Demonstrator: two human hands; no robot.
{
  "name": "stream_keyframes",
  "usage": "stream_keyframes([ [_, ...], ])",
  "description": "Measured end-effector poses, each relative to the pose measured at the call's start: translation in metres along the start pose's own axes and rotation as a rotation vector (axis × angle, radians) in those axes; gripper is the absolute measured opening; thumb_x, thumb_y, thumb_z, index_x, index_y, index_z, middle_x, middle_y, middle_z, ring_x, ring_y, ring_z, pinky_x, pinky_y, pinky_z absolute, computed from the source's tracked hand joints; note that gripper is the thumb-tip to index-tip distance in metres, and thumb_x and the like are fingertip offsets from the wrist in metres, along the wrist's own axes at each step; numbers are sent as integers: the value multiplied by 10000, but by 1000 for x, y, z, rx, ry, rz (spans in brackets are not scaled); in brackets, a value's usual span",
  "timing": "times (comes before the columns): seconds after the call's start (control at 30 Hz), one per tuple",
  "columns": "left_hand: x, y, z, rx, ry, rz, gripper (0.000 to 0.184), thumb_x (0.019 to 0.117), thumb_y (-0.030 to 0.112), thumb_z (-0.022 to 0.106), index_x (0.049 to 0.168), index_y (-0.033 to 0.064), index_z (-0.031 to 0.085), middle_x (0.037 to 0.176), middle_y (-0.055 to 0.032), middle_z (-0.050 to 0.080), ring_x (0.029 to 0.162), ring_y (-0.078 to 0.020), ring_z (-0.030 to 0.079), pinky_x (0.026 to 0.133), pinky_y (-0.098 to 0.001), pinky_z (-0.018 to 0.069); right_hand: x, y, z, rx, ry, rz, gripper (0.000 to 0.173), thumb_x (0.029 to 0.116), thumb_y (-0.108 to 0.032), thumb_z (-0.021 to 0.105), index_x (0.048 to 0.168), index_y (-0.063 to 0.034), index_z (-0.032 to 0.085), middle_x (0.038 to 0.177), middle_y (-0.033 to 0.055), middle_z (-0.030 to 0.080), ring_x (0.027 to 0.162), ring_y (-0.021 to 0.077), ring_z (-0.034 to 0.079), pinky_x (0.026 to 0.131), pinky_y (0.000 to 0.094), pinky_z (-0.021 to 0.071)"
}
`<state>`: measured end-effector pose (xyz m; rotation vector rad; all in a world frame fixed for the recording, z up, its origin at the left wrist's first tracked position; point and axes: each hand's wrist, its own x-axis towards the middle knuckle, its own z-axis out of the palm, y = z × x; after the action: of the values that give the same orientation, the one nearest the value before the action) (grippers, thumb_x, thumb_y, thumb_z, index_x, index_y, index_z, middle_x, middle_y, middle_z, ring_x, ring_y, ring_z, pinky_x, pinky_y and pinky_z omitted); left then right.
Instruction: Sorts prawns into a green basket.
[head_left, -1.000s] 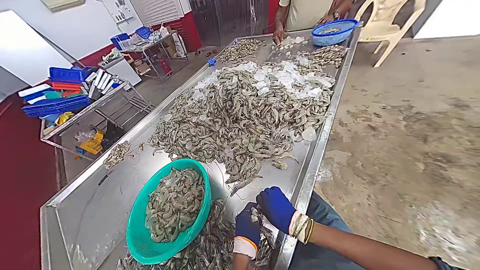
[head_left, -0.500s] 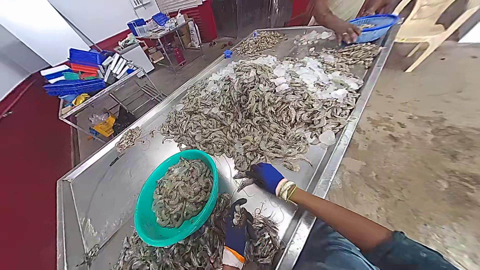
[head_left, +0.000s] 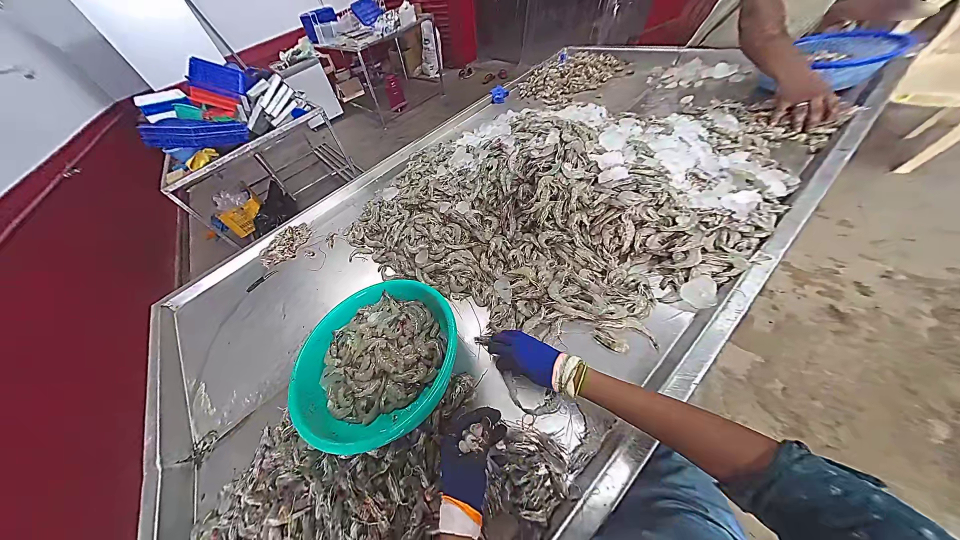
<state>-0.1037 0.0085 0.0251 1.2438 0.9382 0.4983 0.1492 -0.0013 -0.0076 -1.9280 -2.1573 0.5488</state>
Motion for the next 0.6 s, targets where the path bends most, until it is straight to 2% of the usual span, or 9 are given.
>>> stream_keyframes([
  [0.1,4,-3,-1,340,76,165,330,911,-36,659,1240,-32,689,1225,-162,712,1093,-200,698,956,-364,572,-14,-2,10,-156,-63,114,243,925,84,595,1149,68,690,1316,283,627,1390,499,468,1224,656,239],
  [0.13,5,4,0,460,63,169,388,903,-44,649,1284,16,690,1271,-145,702,1155,-215,675,1032,-384,522,-22,-10,8,-162,-105,156,254,932,55,611,1172,43,694,1273,284,644,1343,506,505,1203,672,262],
  [0.2,13,23,11,724,-44,108,545,908,-31,622,1427,136,616,1399,-95,645,1277,-255,620,1125,-459,453,-33,-33,-6,-155,-179,204,217,1008,-71,603,1201,-2,673,1199,271,656,1186,491,599,1051,646,423],
  [0.23,18,33,19,840,-114,64,632,894,-34,619,1486,179,557,1434,-91,619,1296,-289,607,1121,-513,450,-38,-47,-13,-137,-175,206,220,1022,-91,598,1204,7,670,1186,277,653,1148,493,613,991,640,459],
  [0.3,26,47,39,962,-194,-12,643,911,7,625,1515,201,517,1382,-123,646,1254,-333,627,1069,-565,478,-45,-72,-32,-136,-107,212,221,982,-48,609,1179,32,669,1182,273,647,1144,484,610,992,628,456],
  [0.37,29,57,55,1010,-218,-71,578,906,21,626,1453,194,563,1281,-157,687,1186,-361,657,1005,-594,506,-52,-80,-45,-170,-14,217,222,931,-100,653,1096,46,673,1127,256,658,1132,468,609,1030,616,417],
  [0.43,27,60,61,996,-273,-47,535,903,7,612,1410,179,600,1243,-168,699,1168,-352,664,995,-590,507,-61,-75,-49,-173,48,233,252,923,-198,669,1005,40,672,1048,243,673,1087,458,623,992,606,425],
  [0.5,25,53,56,884,-348,14,472,886,-19,635,1341,105,645,1197,-179,706,1126,-322,673,993,-543,514,-74,-65,-51,-128,70,330,207,939,-162,627,971,30,699,1013,245,691,1066,466,638,949,623,450],
  [0.6,18,36,37,652,-405,5,432,847,-64,652,1271,10,636,1040,-164,694,869,-234,679,803,-434,575,-105,-31,-53,-34,-21,451,239,978,-174,615,1146,-55,736,1227,254,663,1227,502,566,1041,686,399],
])
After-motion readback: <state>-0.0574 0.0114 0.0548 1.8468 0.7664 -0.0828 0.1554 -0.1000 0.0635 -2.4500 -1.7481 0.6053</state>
